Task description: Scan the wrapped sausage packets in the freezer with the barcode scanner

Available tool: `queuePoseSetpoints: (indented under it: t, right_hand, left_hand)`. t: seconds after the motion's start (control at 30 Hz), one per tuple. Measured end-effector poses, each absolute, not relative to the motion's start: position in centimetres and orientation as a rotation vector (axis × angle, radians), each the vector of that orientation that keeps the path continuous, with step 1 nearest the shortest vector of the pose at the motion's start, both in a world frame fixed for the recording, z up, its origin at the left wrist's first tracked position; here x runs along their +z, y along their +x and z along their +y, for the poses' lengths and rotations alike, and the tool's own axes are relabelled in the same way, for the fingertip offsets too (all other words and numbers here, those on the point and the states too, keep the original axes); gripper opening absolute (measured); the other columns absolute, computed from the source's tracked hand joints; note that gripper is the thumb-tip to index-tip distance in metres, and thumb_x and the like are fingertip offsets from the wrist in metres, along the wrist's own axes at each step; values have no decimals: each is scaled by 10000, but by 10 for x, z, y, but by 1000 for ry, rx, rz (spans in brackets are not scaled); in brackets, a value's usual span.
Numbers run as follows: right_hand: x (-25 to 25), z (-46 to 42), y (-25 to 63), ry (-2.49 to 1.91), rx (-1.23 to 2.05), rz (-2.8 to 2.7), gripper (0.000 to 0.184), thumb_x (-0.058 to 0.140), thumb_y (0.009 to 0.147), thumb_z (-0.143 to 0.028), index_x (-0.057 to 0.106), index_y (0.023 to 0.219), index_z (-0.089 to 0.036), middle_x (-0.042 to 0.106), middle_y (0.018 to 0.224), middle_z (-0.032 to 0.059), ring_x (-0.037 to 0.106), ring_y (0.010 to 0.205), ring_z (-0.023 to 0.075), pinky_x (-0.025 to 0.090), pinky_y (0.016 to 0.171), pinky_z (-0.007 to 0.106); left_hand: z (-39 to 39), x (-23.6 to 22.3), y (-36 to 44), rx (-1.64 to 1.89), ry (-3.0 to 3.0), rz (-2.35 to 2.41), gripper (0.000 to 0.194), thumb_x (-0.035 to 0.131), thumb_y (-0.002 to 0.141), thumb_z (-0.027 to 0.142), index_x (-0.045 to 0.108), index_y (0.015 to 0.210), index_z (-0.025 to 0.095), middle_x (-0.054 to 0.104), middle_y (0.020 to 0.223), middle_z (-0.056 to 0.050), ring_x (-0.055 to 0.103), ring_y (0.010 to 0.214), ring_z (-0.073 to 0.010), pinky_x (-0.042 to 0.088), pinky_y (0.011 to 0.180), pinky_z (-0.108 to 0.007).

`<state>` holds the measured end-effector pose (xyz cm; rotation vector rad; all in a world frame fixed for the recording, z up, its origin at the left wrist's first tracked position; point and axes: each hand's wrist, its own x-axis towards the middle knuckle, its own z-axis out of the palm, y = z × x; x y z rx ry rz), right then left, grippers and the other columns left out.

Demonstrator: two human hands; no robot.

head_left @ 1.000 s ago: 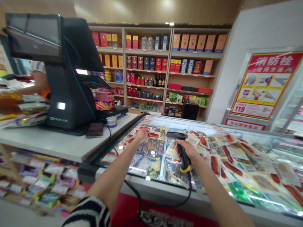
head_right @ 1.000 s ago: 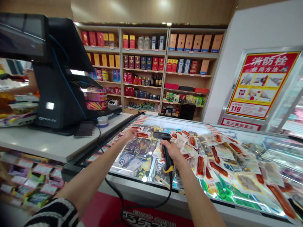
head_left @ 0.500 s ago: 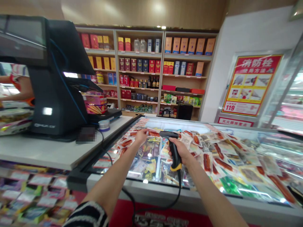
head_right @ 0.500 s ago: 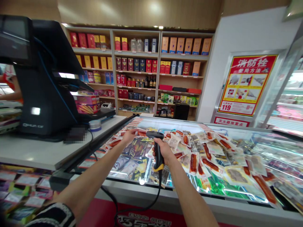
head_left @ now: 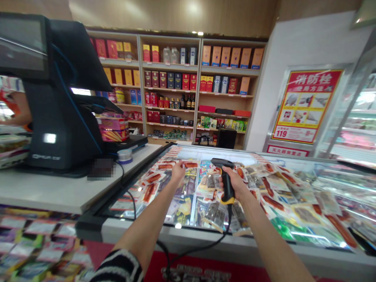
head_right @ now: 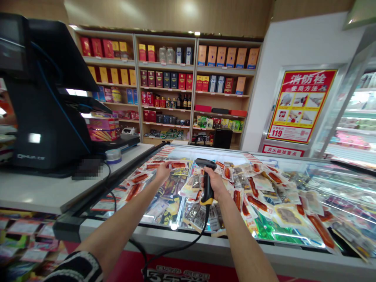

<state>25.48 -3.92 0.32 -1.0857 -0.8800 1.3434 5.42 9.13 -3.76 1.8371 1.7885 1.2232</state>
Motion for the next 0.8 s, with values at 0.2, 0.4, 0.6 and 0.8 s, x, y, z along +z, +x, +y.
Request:
queuePoseSetpoints:
  t: [0.2,0.4,0.6,0.8]
  right_hand:
    - [3,-43,281,-1059,1300,-796,240,484,726,-397,474,651,-169,524,463,-32,464,343,84,365,302,194]
    - [-1,-45,277,-1095,1280,-810,242,509,707,-402,478,648,-169,523,459,-29,465,343,89,366,297,199]
    - [-10,-36,252,-1107,1311,-851,223,498,725,-371,472,643,-165,515,444,-28,467,343,86,365,304,186]
    - [-13,-29,222,-1110,1348,-911,231,499,720,-384,494,669,-159,508,442,-33,468,341,87,364,297,188]
  left_hand:
    - [79,-53,110,1122,1888,1748,413,437,679,44,600,1035,173,658,828,-47,584,755,-145,405,626,-197]
    - [74,-53,119,994,1988,1722,430,460,681,65,578,1066,216,655,917,-18,588,806,-128,415,663,-180]
    - [56,-38,15,966,1946,2058,448,463,692,117,508,1131,194,538,1136,-90,488,1044,-200,381,828,-269]
    - [17,-35,-65,582,1883,2452,471,542,645,442,531,1034,177,522,1076,-166,526,952,-321,410,746,-403]
